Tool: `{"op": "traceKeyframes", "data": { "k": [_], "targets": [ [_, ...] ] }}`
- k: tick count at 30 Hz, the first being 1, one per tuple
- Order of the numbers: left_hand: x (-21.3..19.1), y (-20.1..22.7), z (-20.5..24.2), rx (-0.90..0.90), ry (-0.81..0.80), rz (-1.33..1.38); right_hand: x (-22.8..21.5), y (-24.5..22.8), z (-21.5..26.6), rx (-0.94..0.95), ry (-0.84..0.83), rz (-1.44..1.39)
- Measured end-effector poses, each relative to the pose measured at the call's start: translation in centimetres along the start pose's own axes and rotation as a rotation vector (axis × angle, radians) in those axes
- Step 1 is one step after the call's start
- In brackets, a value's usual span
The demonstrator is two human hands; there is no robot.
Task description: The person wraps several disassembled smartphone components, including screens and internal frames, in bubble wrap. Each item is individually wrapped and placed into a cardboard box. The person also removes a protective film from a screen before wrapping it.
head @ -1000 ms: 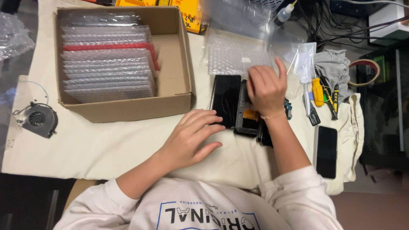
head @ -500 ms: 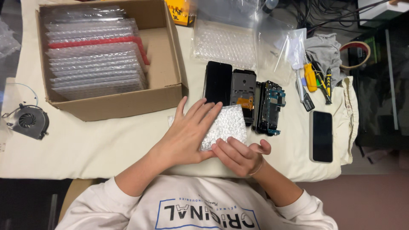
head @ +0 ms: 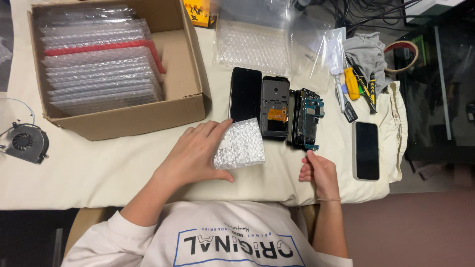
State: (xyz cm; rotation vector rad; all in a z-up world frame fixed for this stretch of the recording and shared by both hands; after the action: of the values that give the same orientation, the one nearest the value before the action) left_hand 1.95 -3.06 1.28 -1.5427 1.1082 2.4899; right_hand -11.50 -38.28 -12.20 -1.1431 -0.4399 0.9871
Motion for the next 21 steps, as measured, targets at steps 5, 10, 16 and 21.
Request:
{"op": "traceKeyframes", "data": {
  "k": [5, 10, 16, 21],
  "targets": [
    [0.5, 0.3, -0.1, -0.012, -0.059, 0.028, -0.4, -0.1, -1.9, 0.003, 0.105, -0.020],
    [0.5, -0.1, 0.2, 0.091, 0.018, 0.015, -0.4, 0.4, -2.7, -0.042, 0.154, 0.057],
    [0.3, -0.2, -0.1, 0.116, 0.092, 0.017, -1.6, 0.3, -3.8, -0.178, 0.267, 0.134],
    [-0.6, 0.9, -0.7, 0.233, 0.203, -0.075, -2.6, -2.3, -4.7, -0.475, 0.426, -0.119]
  ]
}}
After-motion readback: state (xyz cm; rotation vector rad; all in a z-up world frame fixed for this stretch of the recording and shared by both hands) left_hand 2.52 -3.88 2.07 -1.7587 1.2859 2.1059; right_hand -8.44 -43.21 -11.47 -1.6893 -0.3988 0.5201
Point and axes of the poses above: each hand's wrist, its own z-axis away from the middle knuckle, its own x-axis out of the palm, y = z × x, the point moved 3 cm from there along -z, towards the middle knuckle, and after that the axes turned 11 degrees about -x, right-handed, at the moved point
